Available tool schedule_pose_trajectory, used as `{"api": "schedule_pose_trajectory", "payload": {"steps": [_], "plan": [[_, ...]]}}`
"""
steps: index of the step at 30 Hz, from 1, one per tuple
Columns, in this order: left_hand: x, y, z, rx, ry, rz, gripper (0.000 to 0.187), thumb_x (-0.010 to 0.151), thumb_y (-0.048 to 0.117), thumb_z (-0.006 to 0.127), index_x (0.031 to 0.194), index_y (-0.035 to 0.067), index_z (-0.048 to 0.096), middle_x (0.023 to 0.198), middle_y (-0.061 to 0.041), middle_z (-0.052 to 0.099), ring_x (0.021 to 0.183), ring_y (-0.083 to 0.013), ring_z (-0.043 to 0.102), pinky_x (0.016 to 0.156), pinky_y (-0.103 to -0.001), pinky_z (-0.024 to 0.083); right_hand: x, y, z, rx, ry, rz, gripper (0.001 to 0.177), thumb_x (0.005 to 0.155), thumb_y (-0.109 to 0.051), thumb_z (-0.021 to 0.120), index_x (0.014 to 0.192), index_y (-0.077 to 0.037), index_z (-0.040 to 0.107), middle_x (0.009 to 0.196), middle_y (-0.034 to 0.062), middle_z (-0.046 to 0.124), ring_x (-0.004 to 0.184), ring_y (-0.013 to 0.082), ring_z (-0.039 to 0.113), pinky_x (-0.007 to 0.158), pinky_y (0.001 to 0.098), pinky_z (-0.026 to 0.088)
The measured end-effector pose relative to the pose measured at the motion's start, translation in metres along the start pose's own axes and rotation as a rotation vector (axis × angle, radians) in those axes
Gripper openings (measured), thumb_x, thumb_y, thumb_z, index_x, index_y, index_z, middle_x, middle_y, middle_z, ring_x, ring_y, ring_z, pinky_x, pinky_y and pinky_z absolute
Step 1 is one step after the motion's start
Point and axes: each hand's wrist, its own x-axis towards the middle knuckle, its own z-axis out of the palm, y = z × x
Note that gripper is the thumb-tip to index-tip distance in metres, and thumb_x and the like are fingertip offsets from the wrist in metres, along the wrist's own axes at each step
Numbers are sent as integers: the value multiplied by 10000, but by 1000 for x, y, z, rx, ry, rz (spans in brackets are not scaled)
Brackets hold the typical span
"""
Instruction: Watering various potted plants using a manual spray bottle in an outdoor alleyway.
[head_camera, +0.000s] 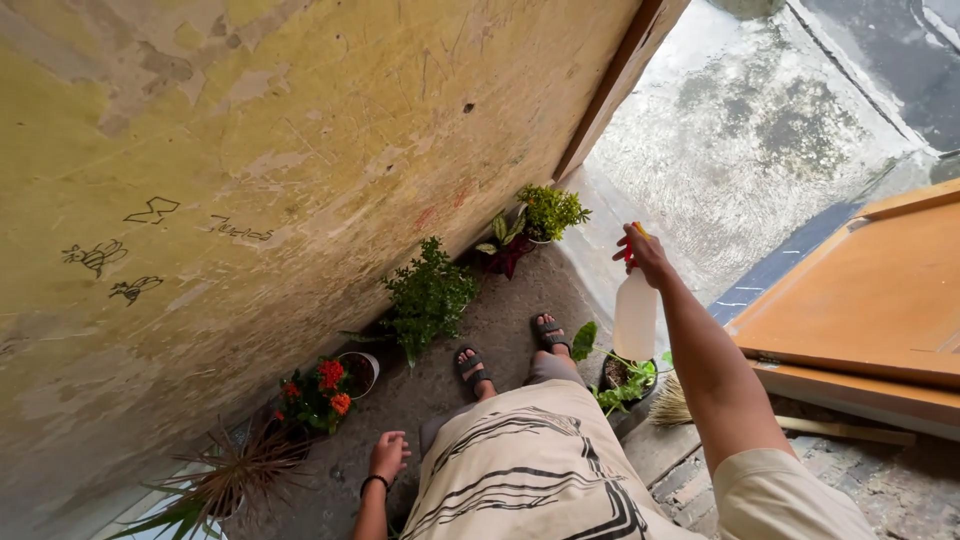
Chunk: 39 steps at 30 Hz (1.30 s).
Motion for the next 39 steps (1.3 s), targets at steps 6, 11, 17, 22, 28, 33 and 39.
{"api": "schedule_pose_trajectory", "payload": {"steps": [6, 11, 17, 22, 28, 33, 39], "plan": [[-15, 6, 30, -30, 28, -117, 341, 1073, 307, 470, 1295, 137, 667, 1168, -73, 732, 974, -243, 746, 834, -423, 603, 30, 7, -3, -36, -19, -6, 496, 1036, -467, 486, 983, -5, 658, 793, 186, 727, 525, 214, 519, 540, 339, 457], [-9, -17, 96, -28, 40, -55, 352, 999, 280, 497, 1211, 141, 742, 1057, -71, 777, 857, -239, 719, 678, -373, 556, 46, 2, -15, -102, 47, 21, 464, 1019, -485, 524, 814, -78, 611, 668, 100, 636, 490, 193, 531, 559, 347, 483], [9, -24, 169, -46, 59, 28, 354, 888, 313, 591, 1157, 189, 785, 1169, -48, 798, 1087, -228, 719, 937, -356, 534, 65, 2, -36, -99, -135, 26, 518, 1026, -480, 478, 1051, 9, 646, 848, 203, 736, 523, 219, 494, 572, 353, 457], [-23, 6, 174, -134, 35, 13, 326, 946, 289, 510, 1167, 163, 715, 1052, -54, 766, 932, -232, 703, 791, -378, 546, 80, 2, -41, -180, -131, 16, 528, 1021, -465, 454, 1026, 26, 645, 847, 228, 739, 495, 222, 493, 586, 353, 453], [-60, 27, 160, -228, 45, -96, 356, 1010, 284, 467, 1256, 125, 668, 1198, -107, 726, 984, -272, 753, 796, -424, 594, 99, 8, -42, -187, -49, 81, 426, 960, -450, 564, 855, -39, 593, 691, 140, 622, 537, 231, 537, 563, 369, 481], [-53, 10, 172, -264, 47, -107, 338, 985, 252, 494, 1235, 114, 676, 1088, -101, 735, 837, -240, 712, 623, -379, 537, 97, 3, -46, -212, -157, 93, 465, 977, -431, 492, 1015, 5, 649, 849, 231, 734, 550, 214, 500, 579, 351, 467], [-59, 18, 173, -206, 9, -134, 389, 946, 259, 480, 1259, 143, 680, 1111, -91, 728, 896, -237, 716, 733, -402, 581, 97, 10, -43, -203, -183, 83, 478, 984, -440, 479, 1056, 2, 646, 875, 228, 731, 543, 212, 487, 580, 349, 452]]}}
